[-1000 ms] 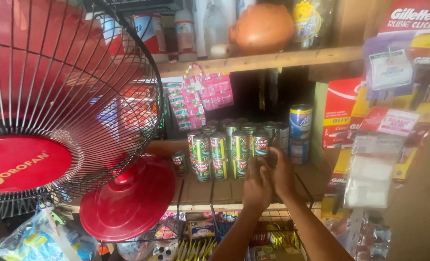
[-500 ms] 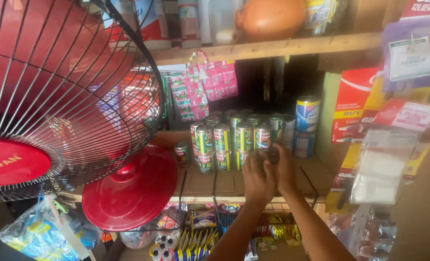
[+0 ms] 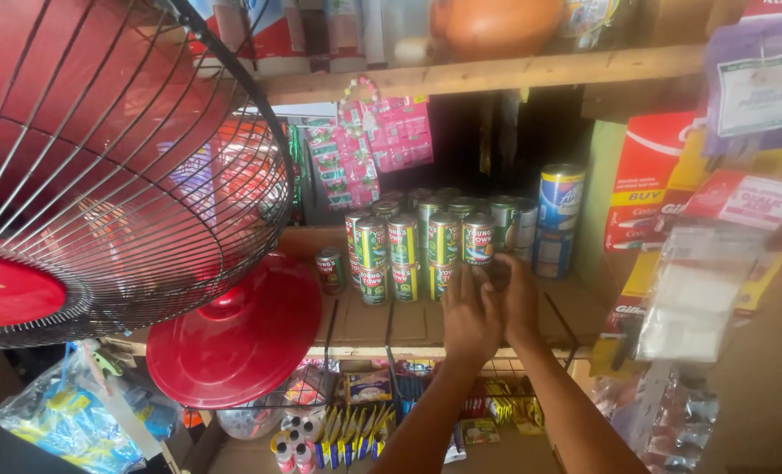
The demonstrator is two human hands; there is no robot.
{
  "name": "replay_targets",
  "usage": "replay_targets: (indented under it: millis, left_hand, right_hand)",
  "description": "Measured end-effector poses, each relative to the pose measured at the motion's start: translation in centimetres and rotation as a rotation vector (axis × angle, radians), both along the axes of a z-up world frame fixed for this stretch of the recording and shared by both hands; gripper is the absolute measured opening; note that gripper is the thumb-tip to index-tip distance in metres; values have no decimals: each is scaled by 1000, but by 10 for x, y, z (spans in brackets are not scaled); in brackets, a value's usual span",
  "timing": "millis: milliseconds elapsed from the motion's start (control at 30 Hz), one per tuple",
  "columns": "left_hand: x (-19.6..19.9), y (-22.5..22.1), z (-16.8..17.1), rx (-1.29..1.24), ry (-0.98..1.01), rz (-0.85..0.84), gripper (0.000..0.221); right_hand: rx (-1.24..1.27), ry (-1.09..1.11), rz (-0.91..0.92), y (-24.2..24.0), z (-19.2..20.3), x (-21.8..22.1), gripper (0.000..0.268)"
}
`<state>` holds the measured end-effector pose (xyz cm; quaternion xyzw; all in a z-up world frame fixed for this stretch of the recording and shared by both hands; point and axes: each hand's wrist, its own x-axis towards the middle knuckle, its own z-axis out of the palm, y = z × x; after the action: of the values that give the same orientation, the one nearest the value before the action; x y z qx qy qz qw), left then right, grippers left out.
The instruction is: Taking small cans out of a cardboard box and arranging them neatly on a shop shelf.
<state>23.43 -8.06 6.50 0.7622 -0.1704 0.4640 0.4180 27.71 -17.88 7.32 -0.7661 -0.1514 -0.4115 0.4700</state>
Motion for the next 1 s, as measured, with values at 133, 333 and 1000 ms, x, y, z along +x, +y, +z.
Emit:
replay_targets:
  millis: [133, 333, 1000]
  left_hand:
    - [5, 0, -3, 36, -28, 6, 51]
    - [3, 0, -2, 63, 4, -2, 51]
    - [-206, 35, -288, -222, 690, -254, 28]
  right_hand:
    - [49, -17, 108, -3, -9, 11, 41]
    - [127, 2, 160, -4, -11, 10, 37]
    - [117, 635, 409, -18, -307, -193, 18]
